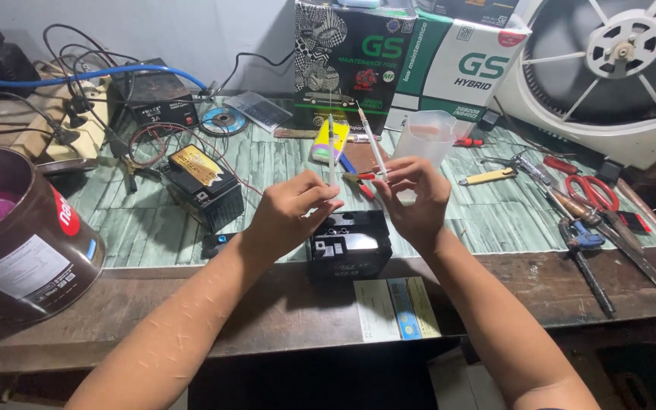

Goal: Using a syringe to fill the individual cells of a lead-acid battery with electrolyte liquid.

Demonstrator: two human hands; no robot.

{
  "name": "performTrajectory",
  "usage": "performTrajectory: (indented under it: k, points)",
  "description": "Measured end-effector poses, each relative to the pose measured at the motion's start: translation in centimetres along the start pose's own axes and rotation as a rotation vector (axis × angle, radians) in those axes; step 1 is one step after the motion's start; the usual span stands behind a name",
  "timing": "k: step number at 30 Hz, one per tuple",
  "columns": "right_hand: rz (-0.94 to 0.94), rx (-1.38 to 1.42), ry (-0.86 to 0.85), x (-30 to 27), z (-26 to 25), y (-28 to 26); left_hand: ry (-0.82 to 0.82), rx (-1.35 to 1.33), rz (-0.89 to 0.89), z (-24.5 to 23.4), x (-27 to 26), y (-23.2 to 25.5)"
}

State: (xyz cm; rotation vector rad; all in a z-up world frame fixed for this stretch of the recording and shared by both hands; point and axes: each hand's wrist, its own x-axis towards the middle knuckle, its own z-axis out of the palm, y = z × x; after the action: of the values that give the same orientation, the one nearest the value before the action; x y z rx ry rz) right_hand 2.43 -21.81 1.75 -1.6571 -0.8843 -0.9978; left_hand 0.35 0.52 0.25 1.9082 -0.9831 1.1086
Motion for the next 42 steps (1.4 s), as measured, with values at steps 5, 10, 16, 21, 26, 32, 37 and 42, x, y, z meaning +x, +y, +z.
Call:
performTrajectory:
  k: [5, 10, 16, 21, 26, 32, 37, 42]
  points:
    - [0.255, 0.199, -0.103, 0.2, 0.1, -1.0, -0.033, -0.005, -0.012, 0.1, -0.4, 0.3]
    - [0.276, 0.126, -0.135, -0.1, 0.3, -0.9, -0.044, -0.003, -0.012, 0.1, 0.0, 0.3]
    - [0.197, 0.121, -0.176, -0.1, 0.2, -1.3, -0.076, -0.003, -0.050, 0.2, -0.3, 0.4]
    - [0.159, 0.151, -0.163, 0.3, -0.2, -1.0, -0.082, -0.019, -0.041, -0.4, 0.4, 0.6]
    - [0.165, 0.164, -0.164, 0.6, -0.4, -1.4, -0.078, 0.004, -0.052, -0.3, 0.5, 0.6]
    - [0.168, 0.196, -0.143, 0.3, -0.1, -0.6, -0.075, 0.013, -0.066, -0.3, 0.5, 0.3]
    - [0.231, 0.195, -0.262, -0.8, 0.3, 1.5, -0.068, 0.006, -0.066, 0.1, 0.0, 0.1]
    - [0.794, 0.500, -0.307, -1.9, 1.1, 3.1, -0.065, -0.049, -0.067, 0.0, 0.0, -0.4]
